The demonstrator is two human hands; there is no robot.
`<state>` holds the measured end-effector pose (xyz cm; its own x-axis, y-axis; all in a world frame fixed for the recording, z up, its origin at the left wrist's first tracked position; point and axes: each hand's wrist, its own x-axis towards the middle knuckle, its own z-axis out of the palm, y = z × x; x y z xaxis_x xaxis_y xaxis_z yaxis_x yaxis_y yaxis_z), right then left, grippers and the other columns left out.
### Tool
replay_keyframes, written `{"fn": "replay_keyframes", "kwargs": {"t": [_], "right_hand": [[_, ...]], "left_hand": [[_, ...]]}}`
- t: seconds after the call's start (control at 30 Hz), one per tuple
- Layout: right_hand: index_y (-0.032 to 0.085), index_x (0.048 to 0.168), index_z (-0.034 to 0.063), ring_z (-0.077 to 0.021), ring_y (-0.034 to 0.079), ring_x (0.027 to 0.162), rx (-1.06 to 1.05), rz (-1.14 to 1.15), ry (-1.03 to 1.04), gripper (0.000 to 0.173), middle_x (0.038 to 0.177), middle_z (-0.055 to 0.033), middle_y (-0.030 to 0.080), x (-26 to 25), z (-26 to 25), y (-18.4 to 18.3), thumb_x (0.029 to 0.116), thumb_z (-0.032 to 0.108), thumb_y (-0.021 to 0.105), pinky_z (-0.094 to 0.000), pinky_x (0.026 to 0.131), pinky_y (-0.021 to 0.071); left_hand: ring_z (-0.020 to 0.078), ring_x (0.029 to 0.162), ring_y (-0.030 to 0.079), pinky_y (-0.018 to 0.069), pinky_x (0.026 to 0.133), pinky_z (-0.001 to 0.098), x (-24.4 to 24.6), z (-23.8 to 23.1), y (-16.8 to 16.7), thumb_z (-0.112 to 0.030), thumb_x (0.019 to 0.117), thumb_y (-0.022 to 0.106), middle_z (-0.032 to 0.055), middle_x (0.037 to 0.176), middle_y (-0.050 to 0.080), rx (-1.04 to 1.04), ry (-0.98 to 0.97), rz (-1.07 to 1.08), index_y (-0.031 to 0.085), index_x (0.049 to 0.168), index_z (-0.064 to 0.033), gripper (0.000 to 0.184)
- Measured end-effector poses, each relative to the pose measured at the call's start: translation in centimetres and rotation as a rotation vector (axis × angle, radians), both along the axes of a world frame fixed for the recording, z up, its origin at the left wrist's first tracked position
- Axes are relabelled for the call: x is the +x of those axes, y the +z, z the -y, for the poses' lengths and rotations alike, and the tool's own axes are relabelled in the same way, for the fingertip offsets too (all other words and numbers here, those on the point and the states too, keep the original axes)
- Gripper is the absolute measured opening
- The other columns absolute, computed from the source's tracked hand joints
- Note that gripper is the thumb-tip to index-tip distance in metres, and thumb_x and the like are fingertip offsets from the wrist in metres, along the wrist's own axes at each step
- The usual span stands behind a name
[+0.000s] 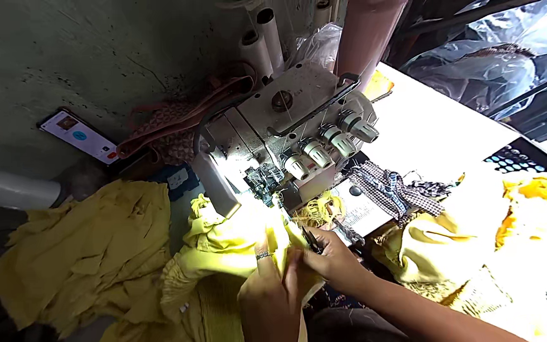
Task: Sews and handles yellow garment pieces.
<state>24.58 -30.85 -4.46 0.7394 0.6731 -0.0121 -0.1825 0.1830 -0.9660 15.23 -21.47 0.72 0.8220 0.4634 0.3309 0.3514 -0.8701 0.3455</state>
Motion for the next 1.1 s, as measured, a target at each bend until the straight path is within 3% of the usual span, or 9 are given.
{"fn": "replay_keyframes", "kwargs": {"t": [0.07,0.13,0.2,0.33,0.43,0.6,0.8,0.93,1.1], "right_hand": [[0.071,0.098,0.0063,0.0084,0.065,0.08,0.0,0.004,-0.002,0.009,0.085,0.01,0.071,0.0,-0.1,-0.1,0.0959,0.011,0.064,-0.0119,0.075,0.0544],[0.071,0.097,0.0065,0.0078,0.064,0.077,0.002,-0.026,-0.004,0.009,0.083,0.0093,0.07,0.0,-0.2,0.0,0.0965,0.013,0.065,-0.0123,0.073,0.054],[0.071,0.098,0.0056,0.0077,0.065,0.078,0.013,-0.033,-0.013,0.009,0.084,0.0087,0.071,0.1,-0.2,0.1,0.0955,0.012,0.064,-0.0121,0.074,0.0544],[0.071,0.094,0.0044,0.0097,0.061,0.075,0.019,0.007,-0.018,0.012,0.08,0.0086,0.068,0.0,-0.4,0.0,0.0953,0.01,0.06,-0.01,0.07,0.0511],[0.07,0.094,0.0038,0.0085,0.061,0.073,0.022,0.0,-0.015,0.012,0.079,0.007,0.067,-0.1,-0.3,-0.1,0.0962,0.013,0.062,-0.0106,0.068,0.051],[0.073,0.097,0.0001,0.0085,0.063,0.077,0.033,0.054,-0.05,0.017,0.083,0.0032,0.071,-0.1,-0.2,-0.5,0.0958,0.015,0.065,-0.0093,0.072,0.0517],[0.073,0.096,-0.001,0.0087,0.061,0.077,0.035,0.141,-0.071,0.02,0.083,0.0008,0.07,-0.1,-0.3,-0.9,0.0965,0.017,0.065,-0.0084,0.072,0.05],[0.074,0.1,-0.003,0.0072,0.063,0.081,0.039,0.178,-0.067,0.021,0.086,-0.0021,0.072,0.1,-0.4,-0.9,0.097,0.015,0.063,-0.0092,0.075,0.051],[0.069,0.092,-0.002,0.0062,0.057,0.071,0.083,0.301,-0.074,0.023,0.075,-0.0013,0.065,0.9,-0.6,-1.0,0.1006,0.015,0.055,-0.0089,0.066,0.0461]], "left_hand": [[0.0205,0.051,0.062,0.0504,0.048,0.0359,0.3,-0.8,-0.1,-0.033,0.0948,0.06,0.007,0.061,0.062,0.07,0.006,-0.024,0.073,0.109,0.0067,0.044],[0.0252,0.074,0.063,0.0519,0.065,0.0358,0.8,-1.6,-0.3,-0.025,0.0919,0.059,0.0111,0.081,0.065,0.116,-0.013,0.005,0.075,0.094,-0.0026,0.028],[0.0284,0.093,0.061,0.0491,0.08,0.0348,1.6,-2.0,-0.2,-0.024,0.0919,0.061,0.0162,0.102,0.066,0.091,-0.04,0.042,0.077,0.104,-0.0043,0.028],[0.0216,0.086,0.069,0.0537,0.078,0.0318,2.3,-2.1,-0.1,-0.035,0.0953,0.061,0.0118,0.094,0.073,0.039,-0.05,0.04,0.074,0.105,-0.0009,0.038],[0.009,0.086,0.069,0.0532,0.08,0.0211,2.3,-2.4,-0.1,-0.022,0.0945,0.062,0.0065,0.09,0.074,-0.043,-0.038,0.105,0.075,0.099,-0.0031,0.024],[-0.0058,0.087,0.064,0.0493,0.08,0.0101,1.5,-2.9,-0.3,-0.015,0.0972,0.055,0.0051,0.091,0.071,-0.287,-0.002,0.148,0.071,0.099,0.0035,0.024],[-0.0075,0.083,0.062,0.0488,0.076,0.0091,1.4,-3.1,0.0,-0.011,0.0973,0.052,0.003,0.089,0.07,-0.347,0.001,0.127,0.07,0.101,0.0037,0.023],[-0.0065,0.089,0.064,0.0497,0.082,0.0097,1.2,-3.0,0.0,-0.011,0.0957,0.055,0.0052,0.091,0.072,-0.345,-0.03,0.139,0.07,0.099,0.0057,0.022],[0.0084,0.082,0.065,0.0509,0.081,0.0176,0.3,-1.0,0.3,-0.011,0.0913,0.067,0.0083,0.081,0.07,-0.146,-0.123,0.099,0.071,0.09,0.0015,0.013]]}}
